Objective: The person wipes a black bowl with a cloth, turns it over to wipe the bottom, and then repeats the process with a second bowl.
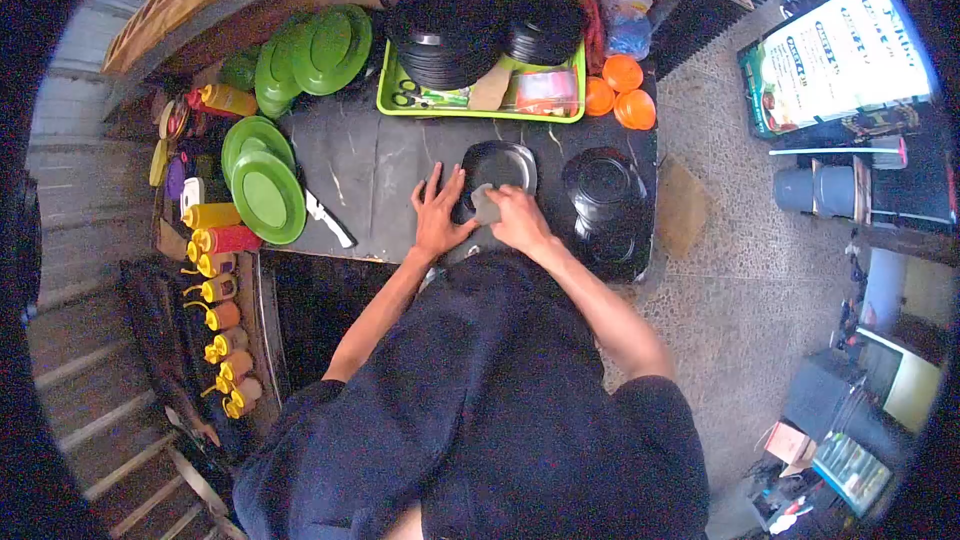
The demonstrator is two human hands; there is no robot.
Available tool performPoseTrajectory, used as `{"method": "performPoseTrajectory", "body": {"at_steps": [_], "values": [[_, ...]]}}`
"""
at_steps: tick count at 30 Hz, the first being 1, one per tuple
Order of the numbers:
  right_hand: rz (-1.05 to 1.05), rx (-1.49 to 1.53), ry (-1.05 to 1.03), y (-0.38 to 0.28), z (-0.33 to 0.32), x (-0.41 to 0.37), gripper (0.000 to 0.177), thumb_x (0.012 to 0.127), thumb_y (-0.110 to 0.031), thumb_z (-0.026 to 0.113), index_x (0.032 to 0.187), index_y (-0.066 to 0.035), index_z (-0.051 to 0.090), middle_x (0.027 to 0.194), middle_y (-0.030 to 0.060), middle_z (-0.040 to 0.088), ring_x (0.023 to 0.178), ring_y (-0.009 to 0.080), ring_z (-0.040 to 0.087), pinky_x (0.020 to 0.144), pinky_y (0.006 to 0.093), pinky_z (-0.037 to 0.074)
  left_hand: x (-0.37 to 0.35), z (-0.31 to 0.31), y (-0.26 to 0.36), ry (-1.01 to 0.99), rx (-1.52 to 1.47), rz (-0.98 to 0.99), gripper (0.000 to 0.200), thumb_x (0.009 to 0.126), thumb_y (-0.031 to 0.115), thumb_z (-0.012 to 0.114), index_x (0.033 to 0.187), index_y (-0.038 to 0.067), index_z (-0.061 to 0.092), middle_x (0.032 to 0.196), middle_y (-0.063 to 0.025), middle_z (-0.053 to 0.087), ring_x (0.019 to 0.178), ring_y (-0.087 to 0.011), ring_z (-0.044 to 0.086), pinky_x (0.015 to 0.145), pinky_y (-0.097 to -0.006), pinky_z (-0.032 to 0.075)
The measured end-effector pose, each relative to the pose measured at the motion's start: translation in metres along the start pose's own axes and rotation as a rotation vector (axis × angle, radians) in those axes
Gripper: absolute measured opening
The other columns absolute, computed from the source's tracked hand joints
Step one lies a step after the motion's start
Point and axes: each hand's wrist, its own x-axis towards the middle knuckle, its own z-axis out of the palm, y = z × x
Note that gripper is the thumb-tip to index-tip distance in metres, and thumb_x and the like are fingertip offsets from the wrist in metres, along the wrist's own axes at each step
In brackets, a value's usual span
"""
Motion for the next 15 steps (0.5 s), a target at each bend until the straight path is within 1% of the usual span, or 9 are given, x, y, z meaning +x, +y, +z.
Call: {"method": "performPoseTrajectory", "body": {"at_steps": [2,4,5,7,9,10,11,13,15], "values": [[0.027,0.087,0.015,0.000,0.000,0.004,0.051,0.075,-0.008,0.076,0.125,0.003,0.072,0.108,0.0227,0.072,0.104,0.0447,0.070,0.096,0.0464,0.057,-0.001,0.001,0.000,-0.013,0.015,0.006,0.105,0.077,0.063,0.082,0.159,0.007,0.047,0.168,-0.0072,0.044,0.161,-0.0352,0.025,0.125,-0.0621,0.015],[0.100,0.259,-0.108,0.002,-0.011,0.016,0.047,0.081,-0.017,0.082,0.123,0.004,0.073,0.109,0.0221,0.076,0.102,0.0388,0.074,0.093,0.0426,0.058,0.000,0.002,0.001,0.020,-0.005,-0.004,0.104,0.077,0.063,0.082,0.159,0.007,0.048,0.167,-0.0076,0.046,0.161,-0.0346,0.026,0.125,-0.0608,0.016],[0.247,0.286,-0.135,0.012,-0.014,0.023,0.050,0.086,-0.026,0.085,0.125,0.002,0.073,0.116,0.0209,0.077,0.106,0.0293,0.075,0.093,0.0388,0.057,0.000,0.002,0.001,0.022,-0.004,-0.002,0.104,0.077,0.063,0.082,0.159,0.007,0.048,0.167,-0.0076,0.046,0.161,-0.0346,0.026,0.125,-0.0608,0.016],[0.290,0.379,-0.055,0.019,-0.034,0.039,0.040,0.086,-0.023,0.084,0.119,-0.001,0.076,0.116,0.0207,0.077,0.109,0.0328,0.075,0.094,0.0403,0.057,-0.001,0.002,0.002,0.055,-0.026,-0.006,0.103,0.079,0.063,0.082,0.159,0.007,0.048,0.166,-0.0076,0.048,0.161,-0.0343,0.027,0.126,-0.0596,0.016],[0.259,0.340,0.135,0.025,-0.039,0.055,0.041,0.087,-0.024,0.084,0.121,-0.002,0.076,0.115,0.0197,0.076,0.107,0.0342,0.075,0.094,0.0409,0.057,-0.001,0.001,0.002,0.061,-0.027,-0.006,0.103,0.079,0.063,0.082,0.158,0.007,0.049,0.165,-0.0075,0.048,0.160,-0.0341,0.028,0.126,-0.0592,0.016],[0.158,0.241,0.224,0.028,-0.040,0.062,0.042,0.084,-0.016,0.083,0.123,-0.004,0.075,0.114,0.0172,0.075,0.110,0.0357,0.072,0.096,0.0410,0.056,-0.001,-0.001,0.003,0.063,-0.032,-0.001,0.103,0.079,0.064,0.082,0.158,0.007,0.049,0.165,-0.0074,0.049,0.160,-0.0339,0.028,0.126,-0.0588,0.017],[0.160,0.241,0.228,0.029,-0.038,0.066,0.042,0.084,-0.016,0.083,0.123,-0.004,0.075,0.114,0.0172,0.075,0.110,0.0357,0.072,0.096,0.0410,0.056,-0.001,-0.002,0.004,0.062,-0.032,0.003,0.103,0.079,0.064,0.082,0.158,0.007,0.049,0.165,-0.0074,0.049,0.160,-0.0339,0.028,0.126,-0.0588,0.017],[0.055,0.176,0.254,0.044,-0.020,0.074,0.047,0.079,-0.004,0.081,0.125,-0.006,0.075,0.117,0.0155,0.073,0.111,0.0370,0.070,0.099,0.0417,0.055,0.001,-0.001,0.004,0.057,-0.032,-0.008,0.102,0.078,0.064,0.083,0.156,0.006,0.051,0.164,-0.0074,0.050,0.160,-0.0334,0.029,0.126,-0.0585,0.017],[-0.018,0.126,0.257,0.040,-0.005,0.068,0.061,0.069,0.010,0.070,0.127,-0.007,0.075,0.125,0.0137,0.070,0.119,0.0361,0.064,0.107,0.0418,0.051,0.002,0.000,0.004,0.061,-0.041,-0.008,0.103,0.077,0.062,0.085,0.157,0.007,0.051,0.165,-0.0074,0.049,0.160,-0.0335,0.028,0.126,-0.0585,0.017]]}}
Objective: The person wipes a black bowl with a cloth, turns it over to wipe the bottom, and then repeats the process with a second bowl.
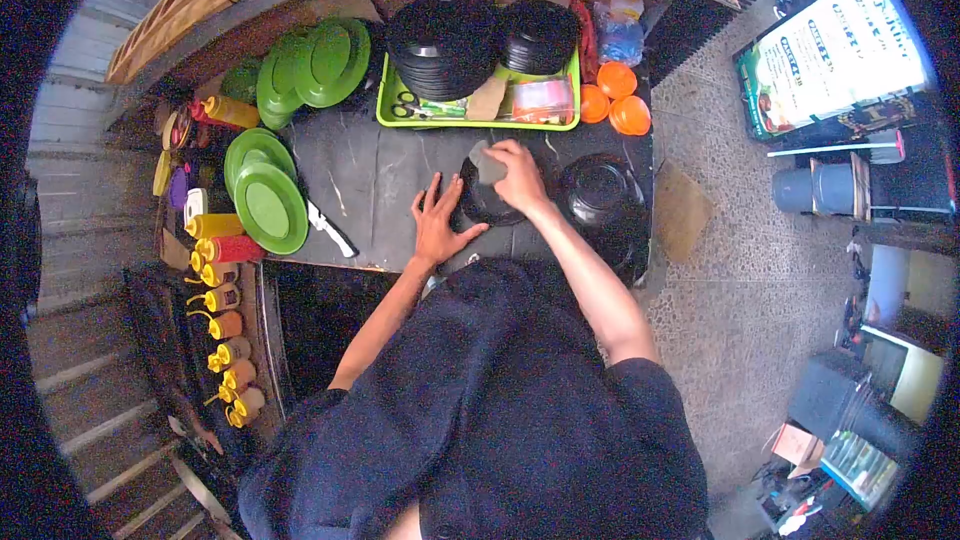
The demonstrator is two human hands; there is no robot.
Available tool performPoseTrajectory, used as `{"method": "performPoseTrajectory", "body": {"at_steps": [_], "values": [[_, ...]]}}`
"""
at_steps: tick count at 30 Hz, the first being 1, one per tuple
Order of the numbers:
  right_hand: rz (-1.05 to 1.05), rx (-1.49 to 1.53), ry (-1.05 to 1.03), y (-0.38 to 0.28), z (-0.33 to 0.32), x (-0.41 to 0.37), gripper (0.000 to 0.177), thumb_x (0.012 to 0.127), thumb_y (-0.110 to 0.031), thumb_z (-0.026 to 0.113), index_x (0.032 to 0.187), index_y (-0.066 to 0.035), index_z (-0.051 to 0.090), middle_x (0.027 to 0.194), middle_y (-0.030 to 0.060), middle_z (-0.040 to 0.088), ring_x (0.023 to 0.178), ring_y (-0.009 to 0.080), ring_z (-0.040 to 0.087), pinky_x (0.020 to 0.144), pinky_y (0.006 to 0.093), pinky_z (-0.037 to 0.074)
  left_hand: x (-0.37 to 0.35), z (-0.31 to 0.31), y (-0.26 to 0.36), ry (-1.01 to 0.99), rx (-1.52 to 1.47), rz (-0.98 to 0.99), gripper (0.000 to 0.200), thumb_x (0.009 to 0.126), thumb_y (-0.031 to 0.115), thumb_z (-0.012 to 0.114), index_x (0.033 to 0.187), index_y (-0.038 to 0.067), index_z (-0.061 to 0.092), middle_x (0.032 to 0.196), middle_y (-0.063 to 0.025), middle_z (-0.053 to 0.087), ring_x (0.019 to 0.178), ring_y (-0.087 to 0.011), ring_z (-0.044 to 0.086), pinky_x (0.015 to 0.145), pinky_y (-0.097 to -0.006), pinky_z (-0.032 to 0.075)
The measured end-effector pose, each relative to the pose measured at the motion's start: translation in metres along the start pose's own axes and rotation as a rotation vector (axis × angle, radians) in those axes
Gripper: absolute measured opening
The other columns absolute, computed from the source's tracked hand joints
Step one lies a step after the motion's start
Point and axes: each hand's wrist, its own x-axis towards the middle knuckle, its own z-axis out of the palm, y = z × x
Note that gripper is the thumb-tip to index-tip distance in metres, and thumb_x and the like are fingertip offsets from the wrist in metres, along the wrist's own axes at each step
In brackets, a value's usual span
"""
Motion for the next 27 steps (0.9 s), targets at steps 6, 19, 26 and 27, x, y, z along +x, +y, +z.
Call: {"method": "performPoseTrajectory", "body": {"at_steps": [6,19,26,27], "values": [[-0.073,-0.032,-0.150,-0.029,-0.003,-0.026,0.065,0.067,0.013,0.066,0.130,-0.005,0.074,0.128,0.0126,0.070,0.118,0.0356,0.060,0.108,0.0418,0.050,-0.001,-0.001,0.002,0.012,-0.001,-0.010,0.100,0.075,0.064,0.085,0.150,0.005,0.058,0.163,-0.0072,0.051,0.159,-0.0329,0.030,0.126,-0.0569,0.018],[0.213,0.022,-0.690,-0.030,-0.066,-0.035,0.044,0.079,-0.017,0.076,0.122,-0.006,0.077,0.110,0.0174,0.079,0.107,0.0363,0.074,0.102,0.0413,0.055,-0.002,-0.001,0.005,-0.010,0.055,0.014,0.103,0.074,0.059,0.087,0.158,0.011,0.051,0.167,-0.0083,0.045,0.160,-0.0348,0.028,0.125,-0.0593,0.019],[0.570,0.160,-0.050,0.022,-0.068,-0.064,0.038,0.091,-0.031,0.068,0.112,0.000,0.078,0.104,0.0184,0.080,0.101,0.0275,0.077,0.092,0.0396,0.057,-0.001,-0.008,0.019,0.000,-0.350,-0.333,0.096,0.086,0.051,0.084,0.160,0.003,0.044,0.156,-0.0219,0.052,0.147,-0.0422,0.042,0.121,-0.0540,0.031],[0.564,0.159,-0.059,0.012,-0.072,-0.070,0.038,0.091,-0.031,0.068,0.112,0.000,0.078,0.104,0.0184,0.080,0.101,0.0275,0.077,0.092,0.0396,0.057,-0.001,0.002,0.015,0.145,-0.327,-0.258,0.087,0.090,0.043,0.082,0.157,-0.002,0.047,0.132,-0.0231,0.066,0.120,-0.0358,0.063,0.104,-0.0433,0.049]]}}
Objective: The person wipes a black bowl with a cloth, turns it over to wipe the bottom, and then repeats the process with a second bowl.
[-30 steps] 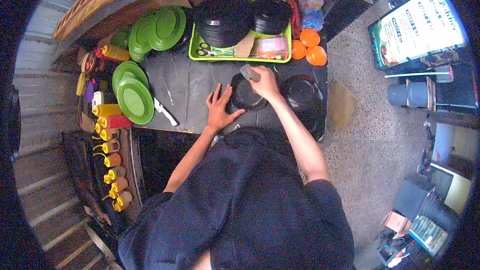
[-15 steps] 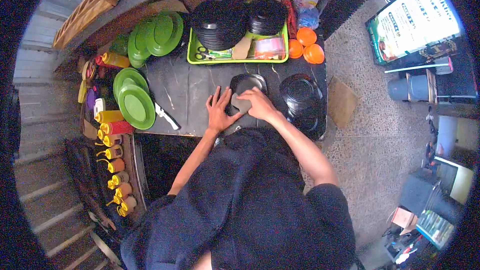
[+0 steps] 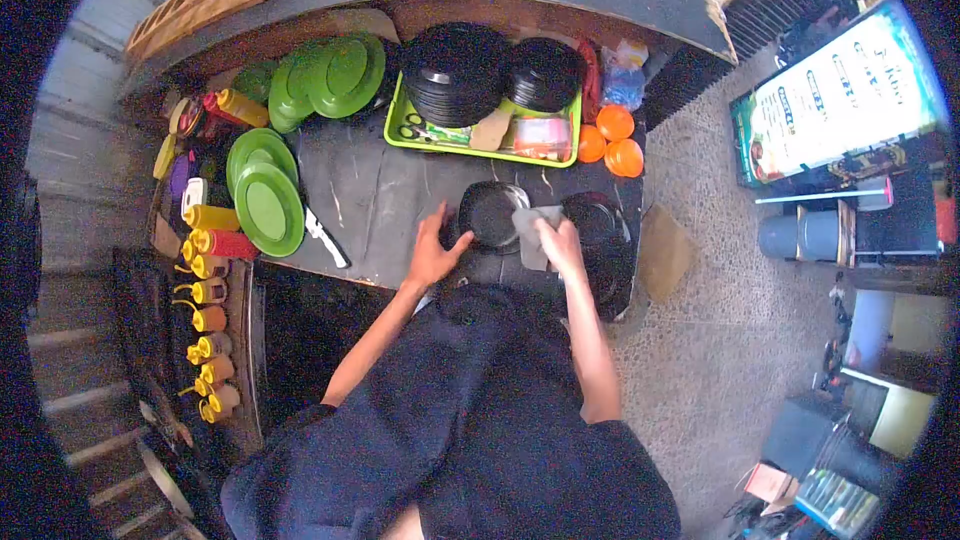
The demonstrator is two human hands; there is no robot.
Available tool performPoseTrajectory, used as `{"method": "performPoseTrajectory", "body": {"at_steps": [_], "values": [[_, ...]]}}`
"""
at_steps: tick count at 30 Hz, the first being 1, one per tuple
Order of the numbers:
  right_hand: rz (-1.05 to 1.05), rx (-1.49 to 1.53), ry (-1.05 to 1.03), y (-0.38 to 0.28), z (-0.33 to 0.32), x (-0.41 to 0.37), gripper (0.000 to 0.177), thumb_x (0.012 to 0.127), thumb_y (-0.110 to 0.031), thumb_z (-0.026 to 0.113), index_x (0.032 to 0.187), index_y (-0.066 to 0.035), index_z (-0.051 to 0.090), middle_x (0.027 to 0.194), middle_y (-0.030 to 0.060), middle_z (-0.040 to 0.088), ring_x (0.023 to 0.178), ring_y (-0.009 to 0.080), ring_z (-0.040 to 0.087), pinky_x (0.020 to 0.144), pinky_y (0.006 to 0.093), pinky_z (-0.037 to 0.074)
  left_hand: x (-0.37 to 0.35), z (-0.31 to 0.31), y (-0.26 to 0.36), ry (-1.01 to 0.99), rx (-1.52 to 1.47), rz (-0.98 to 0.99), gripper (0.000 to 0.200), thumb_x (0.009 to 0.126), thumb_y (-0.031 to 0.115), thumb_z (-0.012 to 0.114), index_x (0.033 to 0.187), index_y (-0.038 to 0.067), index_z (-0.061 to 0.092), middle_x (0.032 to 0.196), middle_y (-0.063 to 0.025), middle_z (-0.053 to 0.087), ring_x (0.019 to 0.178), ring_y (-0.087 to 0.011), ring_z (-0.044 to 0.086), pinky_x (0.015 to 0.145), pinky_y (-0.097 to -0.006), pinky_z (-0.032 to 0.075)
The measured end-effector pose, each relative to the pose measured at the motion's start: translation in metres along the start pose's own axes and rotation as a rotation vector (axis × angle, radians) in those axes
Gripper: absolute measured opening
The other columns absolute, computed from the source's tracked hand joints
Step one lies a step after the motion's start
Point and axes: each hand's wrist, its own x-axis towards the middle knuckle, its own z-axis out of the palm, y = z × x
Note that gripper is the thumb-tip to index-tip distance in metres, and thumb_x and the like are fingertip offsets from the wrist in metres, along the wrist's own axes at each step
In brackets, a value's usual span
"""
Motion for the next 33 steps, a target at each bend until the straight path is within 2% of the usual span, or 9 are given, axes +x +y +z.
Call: {"method": "performPoseTrajectory", "body": {"at_steps": [1,3,6,15,19,22,26,30,33], "values": [[0.079,0.068,0.067,-0.010,-0.005,-0.012,0.037,0.092,-0.030,0.067,0.110,0.001,0.078,0.103,0.0174,0.080,0.099,0.0270,0.077,0.090,0.0390,0.056,0.002,-0.002,0.003,0.005,0.003,-0.004,0.087,0.090,0.043,0.082,0.157,-0.002,0.047,0.132,-0.0231,0.066,0.120,-0.0358,0.063,0.104,-0.0433,0.049],[0.160,0.143,0.141,-0.013,-0.004,-0.018,0.036,0.094,-0.028,0.065,0.108,0.002,0.078,0.102,0.0164,0.080,0.097,0.0265,0.076,0.089,0.0384,0.056,0.008,-0.006,0.009,-0.160,-0.179,-0.389,0.078,0.093,0.039,0.080,0.152,-0.005,0.052,0.106,-0.0172,0.073,0.091,-0.0237,0.070,0.083,-0.0363,0.056],[0.230,0.429,0.010,0.010,0.004,-0.014,0.038,0.088,-0.029,0.069,0.106,0.004,0.075,0.099,0.0090,0.077,0.095,0.0199,0.071,0.085,0.0329,0.053,0.009,0.002,-0.006,-0.238,-0.185,-0.380,0.069,0.098,0.036,0.075,0.148,-0.007,0.056,0.090,-0.0105,0.073,0.072,-0.0146,0.065,0.069,-0.0331,0.055],[0.234,0.399,0.067,-0.010,0.008,-0.015,0.032,0.092,-0.026,0.067,0.101,0.003,0.077,0.098,0.0096,0.078,0.098,0.0173,0.071,0.089,0.0351,0.052,0.021,-0.011,0.015,-0.224,-0.740,-0.657,0.054,0.109,0.041,0.060,0.138,-0.004,0.059,0.108,-0.0149,0.076,0.096,-0.0205,0.073,0.084,-0.0335,0.054],[0.210,0.796,0.084,-0.007,0.001,-0.017,0.025,0.093,-0.022,0.063,0.103,-0.002,0.073,0.106,0.0070,0.075,0.105,0.0168,0.069,0.096,0.0341,0.051,0.035,-0.027,0.029,-0.182,-0.904,-0.727,0.053,0.110,0.044,0.058,0.137,-0.001,0.055,0.115,-0.0176,0.076,0.100,-0.0230,0.074,0.085,-0.0337,0.054],[0.204,1.233,-0.006,-0.015,-0.005,-0.018,0.037,0.090,-0.020,0.054,0.115,0.002,0.068,0.113,0.0085,0.074,0.100,0.0223,0.070,0.098,0.0352,0.054,0.046,-0.038,0.040,-0.169,-0.999,-0.833,0.054,0.108,0.042,0.062,0.140,0.001,0.051,0.117,-0.0160,0.075,0.102,-0.0232,0.073,0.086,-0.0342,0.054],[0.023,1.466,-0.335,-0.032,-0.031,-0.031,0.058,0.081,-0.023,0.045,0.125,0.006,0.068,0.133,0.0198,0.071,0.103,0.0218,0.070,0.095,0.0339,0.054,0.055,-0.033,0.027,-0.280,-1.166,-0.741,0.049,0.105,0.022,0.067,0.146,0.003,0.048,0.127,-0.0129,0.071,0.107,-0.0196,0.070,0.089,-0.0308,0.053],[-0.014,1.402,-0.098,-0.034,-0.029,-0.034,0.074,0.082,-0.022,0.045,0.149,0.006,0.056,0.132,0.0180,0.071,0.104,0.0216,0.069,0.097,0.0344,0.054,0.065,-0.029,0.054,-0.263,-1.166,-0.659,0.050,0.103,0.000,0.064,0.150,0.003,0.046,0.135,-0.0115,0.068,0.113,-0.0166,0.066,0.093,-0.0289,0.052],[0.024,1.272,-0.002,-0.034,-0.035,-0.027,0.065,0.081,-0.023,0.048,0.138,0.005,0.064,0.138,0.0200,0.067,0.100,0.0225,0.070,0.097,0.0350,0.055,0.081,-0.014,0.059,-0.258,-1.104,-0.628,0.053,0.103,-0.003,0.063,0.152,0.000,0.044,0.137,-0.0126,0.068,0.119,-0.0178,0.065,0.099,-0.0305,0.052]]}}
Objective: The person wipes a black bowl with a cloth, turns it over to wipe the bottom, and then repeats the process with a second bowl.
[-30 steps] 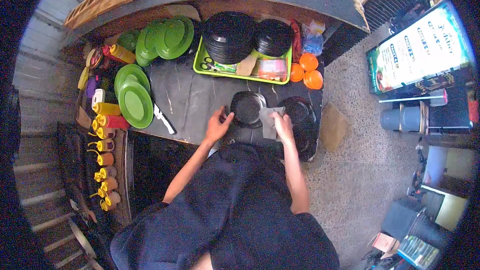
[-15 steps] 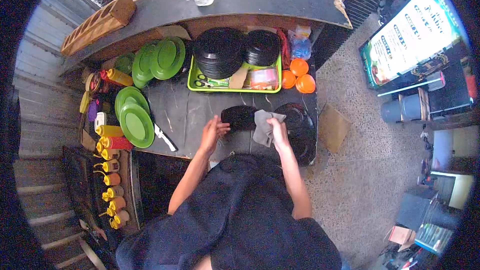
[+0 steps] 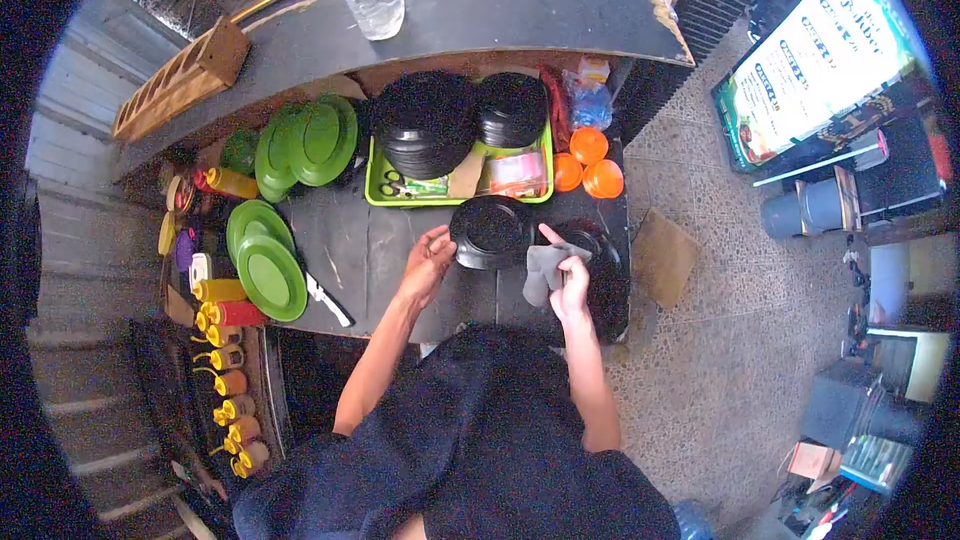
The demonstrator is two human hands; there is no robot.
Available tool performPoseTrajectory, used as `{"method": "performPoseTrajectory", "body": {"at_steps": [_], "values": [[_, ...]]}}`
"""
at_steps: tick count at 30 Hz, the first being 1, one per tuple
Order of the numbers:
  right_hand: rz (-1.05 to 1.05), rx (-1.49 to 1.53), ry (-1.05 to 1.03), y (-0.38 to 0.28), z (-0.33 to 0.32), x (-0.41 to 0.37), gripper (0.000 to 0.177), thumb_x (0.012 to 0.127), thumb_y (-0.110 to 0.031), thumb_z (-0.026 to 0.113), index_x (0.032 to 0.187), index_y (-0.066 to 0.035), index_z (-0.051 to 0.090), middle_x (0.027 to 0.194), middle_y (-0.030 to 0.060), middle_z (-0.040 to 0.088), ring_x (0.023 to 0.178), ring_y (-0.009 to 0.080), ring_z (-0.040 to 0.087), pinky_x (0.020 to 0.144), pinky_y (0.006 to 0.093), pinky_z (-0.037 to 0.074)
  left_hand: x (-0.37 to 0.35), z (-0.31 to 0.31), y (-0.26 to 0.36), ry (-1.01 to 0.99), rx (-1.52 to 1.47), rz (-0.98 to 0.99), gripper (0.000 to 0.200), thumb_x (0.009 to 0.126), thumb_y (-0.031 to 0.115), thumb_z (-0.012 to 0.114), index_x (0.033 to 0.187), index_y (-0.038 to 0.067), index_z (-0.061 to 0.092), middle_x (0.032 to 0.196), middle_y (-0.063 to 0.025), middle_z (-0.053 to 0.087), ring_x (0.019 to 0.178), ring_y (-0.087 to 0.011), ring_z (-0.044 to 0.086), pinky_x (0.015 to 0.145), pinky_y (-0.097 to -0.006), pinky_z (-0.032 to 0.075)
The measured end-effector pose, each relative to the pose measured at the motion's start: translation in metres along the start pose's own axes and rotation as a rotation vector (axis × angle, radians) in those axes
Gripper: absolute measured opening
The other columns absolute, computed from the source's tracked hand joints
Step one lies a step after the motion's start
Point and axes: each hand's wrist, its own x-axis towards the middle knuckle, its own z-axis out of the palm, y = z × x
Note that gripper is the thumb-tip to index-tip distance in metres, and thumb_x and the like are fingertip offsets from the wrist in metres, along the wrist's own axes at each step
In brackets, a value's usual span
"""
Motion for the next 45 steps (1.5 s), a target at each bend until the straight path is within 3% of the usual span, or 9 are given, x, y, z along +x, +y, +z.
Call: {"method": "performPoseTrajectory", "body": {"at_steps": [1,6,10,11,15,25,31,41,45], "values": [[-0.009,-0.059,0.000,-0.005,0.004,0.002,0.076,0.081,-0.022,0.048,0.151,0.006,0.054,0.128,0.0127,0.069,0.106,0.0209,0.068,0.101,0.0342,0.052,0.006,0.006,-0.001,-0.006,0.001,0.001,0.053,0.103,-0.003,0.063,0.152,0.000,0.044,0.137,-0.0126,0.068,0.119,-0.0178,0.065,0.099,-0.0305,0.052],[-0.104,-0.309,0.057,-0.026,0.014,0.044,0.071,0.079,-0.017,0.053,0.148,0.002,0.058,0.116,0.0078,0.067,0.111,0.0195,0.062,0.107,0.0323,0.045,0.067,0.035,-0.001,0.018,0.080,0.144,0.043,0.104,-0.004,0.060,0.146,-0.004,0.049,0.136,-0.0131,0.068,0.124,-0.0179,0.065,0.108,-0.0317,0.050],[-0.220,-0.472,0.157,-0.032,0.006,0.108,0.051,0.080,-0.012,0.056,0.127,0.003,0.067,0.111,0.0075,0.067,0.108,0.0185,0.062,0.103,0.0307,0.045,0.123,0.068,0.014,0.133,0.272,0.272,0.039,0.102,0.001,0.066,0.141,-0.002,0.062,0.129,-0.0102,0.071,0.118,-0.0158,0.066,0.106,-0.0296,0.049],[-0.165,-0.546,0.087,-0.039,-0.001,0.126,0.029,0.083,-0.012,0.056,0.103,0.003,0.072,0.119,0.0104,0.070,0.118,0.0229,0.062,0.109,0.0328,0.042,0.133,0.077,0.020,0.133,0.260,0.294,0.039,0.101,0.002,0.068,0.140,-0.001,0.065,0.127,-0.0081,0.072,0.115,-0.0143,0.065,0.104,-0.0284,0.049],[-0.242,-0.540,0.163,-0.041,0.000,0.184,0.028,0.087,-0.016,0.060,0.103,0.005,0.071,0.139,0.0172,0.065,0.136,0.0245,0.054,0.117,0.0340,0.035,0.171,0.103,0.034,0.241,0.248,0.327,0.040,0.100,0.001,0.067,0.140,-0.001,0.065,0.126,-0.0071,0.071,0.112,-0.0126,0.063,0.098,-0.0273,0.051],[-0.378,-0.861,0.228,-0.054,0.035,0.224,0.034,0.092,-0.025,0.060,0.105,0.003,0.075,0.104,0.0120,0.077,0.098,0.0245,0.069,0.091,0.0397,0.051,0.195,0.148,0.029,0.344,0.012,0.458,0.059,0.100,0.002,0.064,0.156,-0.001,0.046,0.151,-0.0178,0.056,0.130,-0.0239,0.058,0.115,-0.0349,0.042],[-0.256,-0.875,0.275,-0.048,0.022,0.250,0.040,0.091,-0.035,0.063,0.097,0.003,0.074,0.104,0.0162,0.078,0.102,0.0288,0.071,0.092,0.0415,0.051,0.200,0.149,0.043,0.254,-0.110,0.347,0.064,0.109,0.032,0.054,0.163,0.003,0.036,0.170,-0.0105,0.036,0.154,-0.0240,0.035,0.124,-0.0392,0.029],[-0.186,-0.706,0.334,-0.058,0.052,0.259,0.039,0.090,-0.031,0.065,0.107,0.003,0.071,0.113,0.0153,0.072,0.110,0.0254,0.064,0.097,0.0396,0.048,0.222,0.135,0.043,0.189,-0.318,0.294,0.072,0.111,0.039,0.049,0.166,-0.001,0.026,0.173,-0.0157,0.029,0.158,-0.0270,0.029,0.129,-0.0402,0.020],[-0.139,-0.717,0.302,-0.059,0.047,0.262,0.041,0.089,-0.030,0.066,0.110,0.004,0.070,0.116,0.0146,0.072,0.113,0.0256,0.063,0.099,0.0391,0.048,0.239,0.132,0.035,0.176,-0.261,0.334,0.066,0.111,0.042,0.049,0.162,0.002,0.037,0.167,-0.0110,0.041,0.152,-0.0240,0.039,0.126,-0.0377,0.026]]}}
